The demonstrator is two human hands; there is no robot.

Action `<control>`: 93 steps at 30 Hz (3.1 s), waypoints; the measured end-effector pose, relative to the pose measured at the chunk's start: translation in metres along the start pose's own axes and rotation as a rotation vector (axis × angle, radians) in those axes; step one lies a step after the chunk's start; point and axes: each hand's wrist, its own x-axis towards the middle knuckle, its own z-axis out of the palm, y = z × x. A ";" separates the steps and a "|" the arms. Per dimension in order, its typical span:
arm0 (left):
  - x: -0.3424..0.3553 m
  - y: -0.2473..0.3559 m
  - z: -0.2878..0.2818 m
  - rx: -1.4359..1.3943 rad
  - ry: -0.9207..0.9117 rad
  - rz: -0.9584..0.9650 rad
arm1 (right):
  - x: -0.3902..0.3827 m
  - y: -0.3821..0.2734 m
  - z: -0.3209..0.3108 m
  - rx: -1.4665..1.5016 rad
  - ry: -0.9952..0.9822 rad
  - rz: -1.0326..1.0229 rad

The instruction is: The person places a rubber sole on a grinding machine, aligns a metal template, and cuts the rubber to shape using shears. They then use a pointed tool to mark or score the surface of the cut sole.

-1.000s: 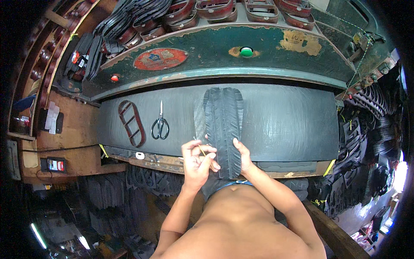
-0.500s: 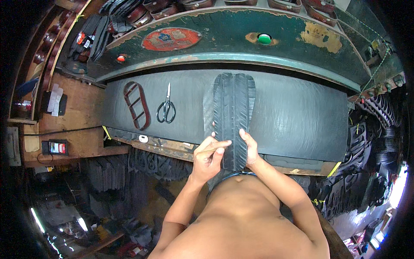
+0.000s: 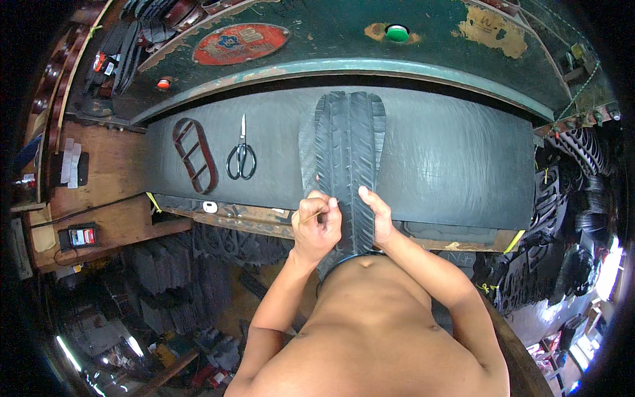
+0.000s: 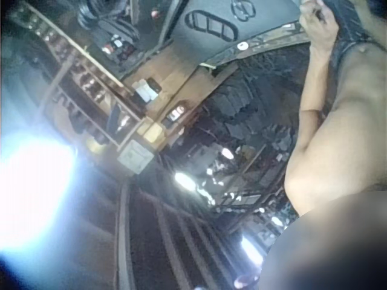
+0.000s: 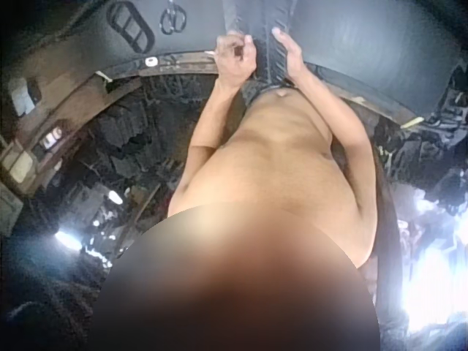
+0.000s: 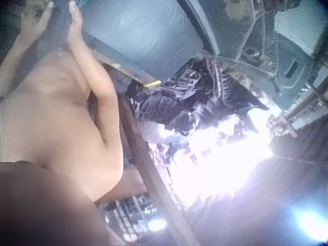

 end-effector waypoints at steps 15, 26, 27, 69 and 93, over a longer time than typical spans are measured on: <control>0.006 0.002 0.002 -0.062 -0.021 -0.061 | 0.000 0.001 0.004 0.008 0.082 0.002; 0.007 0.002 0.000 -0.072 -0.023 -0.046 | -0.001 -0.001 0.006 -0.071 0.076 -0.003; 0.005 0.001 -0.001 -0.081 -0.017 -0.014 | -0.001 -0.001 0.007 -0.102 0.082 -0.010; -0.016 0.021 -0.040 -0.073 0.155 -0.493 | -0.009 0.000 0.036 -0.641 0.072 -0.082; -0.006 0.015 -0.029 -0.271 -0.071 -0.175 | 0.016 -0.015 0.043 0.057 -0.063 0.071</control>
